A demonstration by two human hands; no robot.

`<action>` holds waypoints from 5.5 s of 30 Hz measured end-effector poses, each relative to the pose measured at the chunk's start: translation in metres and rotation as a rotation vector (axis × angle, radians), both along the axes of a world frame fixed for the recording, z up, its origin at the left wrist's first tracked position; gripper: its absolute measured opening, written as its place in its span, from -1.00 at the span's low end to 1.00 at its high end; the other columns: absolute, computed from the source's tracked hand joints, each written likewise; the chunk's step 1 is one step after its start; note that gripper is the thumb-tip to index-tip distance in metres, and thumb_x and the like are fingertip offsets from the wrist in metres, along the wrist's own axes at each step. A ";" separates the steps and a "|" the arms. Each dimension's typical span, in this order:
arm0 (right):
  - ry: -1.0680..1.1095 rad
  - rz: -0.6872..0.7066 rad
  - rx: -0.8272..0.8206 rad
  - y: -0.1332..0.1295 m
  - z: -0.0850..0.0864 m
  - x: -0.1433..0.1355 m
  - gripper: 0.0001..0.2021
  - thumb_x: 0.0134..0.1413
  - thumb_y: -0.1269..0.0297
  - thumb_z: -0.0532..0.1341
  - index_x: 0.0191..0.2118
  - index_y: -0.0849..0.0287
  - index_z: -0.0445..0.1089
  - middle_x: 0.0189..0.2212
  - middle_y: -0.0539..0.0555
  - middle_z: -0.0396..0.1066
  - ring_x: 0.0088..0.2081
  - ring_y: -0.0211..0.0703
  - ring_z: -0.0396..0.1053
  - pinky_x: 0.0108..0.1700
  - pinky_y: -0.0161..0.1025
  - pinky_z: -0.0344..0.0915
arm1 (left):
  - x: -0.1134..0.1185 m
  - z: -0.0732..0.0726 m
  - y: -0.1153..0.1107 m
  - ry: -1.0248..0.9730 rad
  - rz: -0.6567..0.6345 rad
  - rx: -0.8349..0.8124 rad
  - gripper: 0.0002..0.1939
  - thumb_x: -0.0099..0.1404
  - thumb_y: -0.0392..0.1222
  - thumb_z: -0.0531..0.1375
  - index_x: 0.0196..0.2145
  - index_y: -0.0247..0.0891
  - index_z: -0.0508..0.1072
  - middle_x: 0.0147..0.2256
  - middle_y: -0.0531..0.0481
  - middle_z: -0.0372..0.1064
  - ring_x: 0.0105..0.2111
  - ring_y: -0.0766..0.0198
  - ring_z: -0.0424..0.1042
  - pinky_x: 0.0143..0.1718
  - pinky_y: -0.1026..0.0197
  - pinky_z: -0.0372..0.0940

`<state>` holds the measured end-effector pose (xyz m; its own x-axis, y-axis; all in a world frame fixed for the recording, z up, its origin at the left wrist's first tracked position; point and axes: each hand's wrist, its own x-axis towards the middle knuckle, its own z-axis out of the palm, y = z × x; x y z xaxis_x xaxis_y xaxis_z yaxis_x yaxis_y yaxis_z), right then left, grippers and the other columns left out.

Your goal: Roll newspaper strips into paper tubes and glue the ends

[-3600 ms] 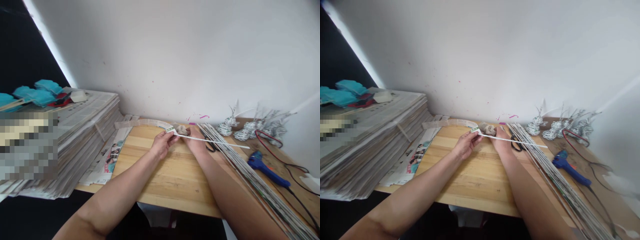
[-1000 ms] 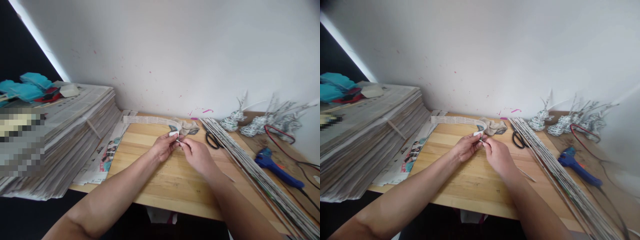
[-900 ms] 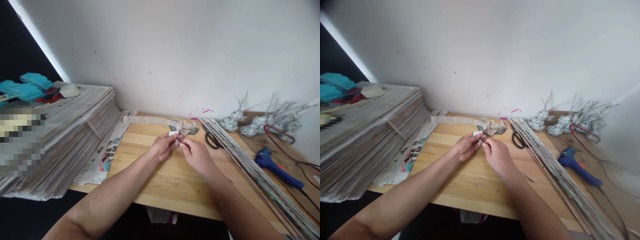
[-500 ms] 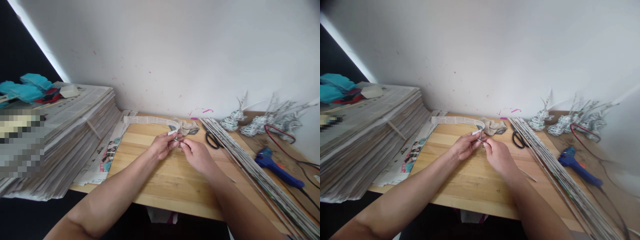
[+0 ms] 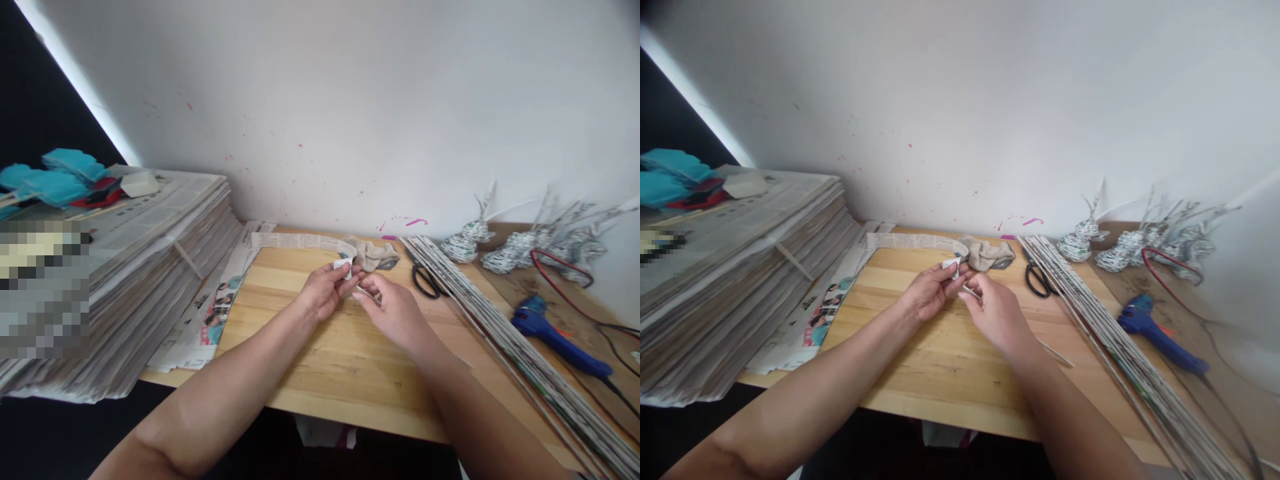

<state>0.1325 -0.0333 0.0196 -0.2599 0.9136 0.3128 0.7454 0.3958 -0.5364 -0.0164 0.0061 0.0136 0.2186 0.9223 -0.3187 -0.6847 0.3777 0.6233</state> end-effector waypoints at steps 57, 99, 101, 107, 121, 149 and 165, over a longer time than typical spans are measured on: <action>-0.034 0.001 -0.004 0.003 -0.002 -0.001 -0.90 0.13 0.27 0.14 -0.29 0.15 0.36 -0.35 0.08 0.47 -0.36 -0.16 0.37 -0.31 -0.27 0.18 | -0.001 0.007 -0.002 0.090 0.003 0.001 -0.92 0.29 -0.42 0.11 -0.33 -0.46 0.40 -0.33 -0.24 0.49 -0.34 0.25 0.53 -0.33 0.33 0.45; -0.075 -0.007 -0.063 -0.001 -0.001 -0.002 -0.80 0.21 0.18 0.06 -0.29 0.14 0.36 -0.40 0.06 0.49 -0.43 -0.18 0.38 -0.38 -0.28 0.13 | -0.005 0.007 0.000 0.122 -0.005 0.044 -0.88 0.30 -0.37 0.10 -0.34 -0.46 0.43 -0.34 -0.24 0.50 -0.34 0.25 0.53 -0.31 0.32 0.45; -0.053 -0.024 -0.038 -0.001 0.000 -0.002 -0.84 0.17 0.18 0.12 -0.26 0.13 0.35 -0.39 0.04 0.48 -0.45 -0.20 0.36 -0.40 -0.29 0.11 | -0.005 0.007 0.000 0.120 -0.009 0.041 -0.86 0.31 -0.37 0.10 -0.32 -0.48 0.45 -0.35 -0.25 0.49 -0.35 0.25 0.53 -0.31 0.32 0.45; -0.120 -0.008 -0.067 0.000 0.002 -0.003 -0.72 0.25 0.23 -0.01 -0.45 0.15 0.30 -0.56 0.04 0.40 -0.49 -0.20 0.33 -0.41 -0.29 0.08 | -0.006 0.008 0.001 0.121 -0.005 0.036 -0.90 0.25 -0.42 0.15 -0.32 -0.49 0.46 -0.37 -0.21 0.49 -0.37 0.24 0.53 -0.33 0.33 0.45; -0.052 -0.010 -0.055 0.001 -0.001 -0.002 -0.79 0.21 0.17 0.06 -0.34 0.14 0.34 -0.46 0.04 0.46 -0.46 -0.19 0.35 -0.39 -0.28 0.12 | -0.009 0.008 0.003 0.128 0.005 0.043 -0.88 0.29 -0.38 0.12 -0.32 -0.49 0.44 -0.38 -0.23 0.50 -0.36 0.24 0.53 -0.30 0.30 0.45; -0.194 -0.054 0.008 0.001 0.003 -0.004 -0.69 0.27 0.19 -0.03 -0.47 0.13 0.26 -0.59 0.03 0.35 -0.54 -0.20 0.26 -0.45 -0.27 0.01 | -0.012 0.009 0.005 0.093 0.024 0.047 -0.89 0.29 -0.36 0.12 -0.35 -0.45 0.42 -0.38 -0.21 0.49 -0.36 0.22 0.54 -0.34 0.32 0.46; -0.120 -0.014 0.005 0.007 0.015 -0.015 -0.84 0.13 0.18 0.16 -0.23 0.14 0.34 -0.36 0.07 0.48 -0.35 -0.14 0.39 -0.34 -0.28 0.14 | -0.020 0.016 0.011 0.047 0.094 0.053 -0.91 0.26 -0.38 0.15 -0.35 -0.48 0.43 -0.41 -0.21 0.50 -0.39 0.20 0.54 -0.38 0.33 0.45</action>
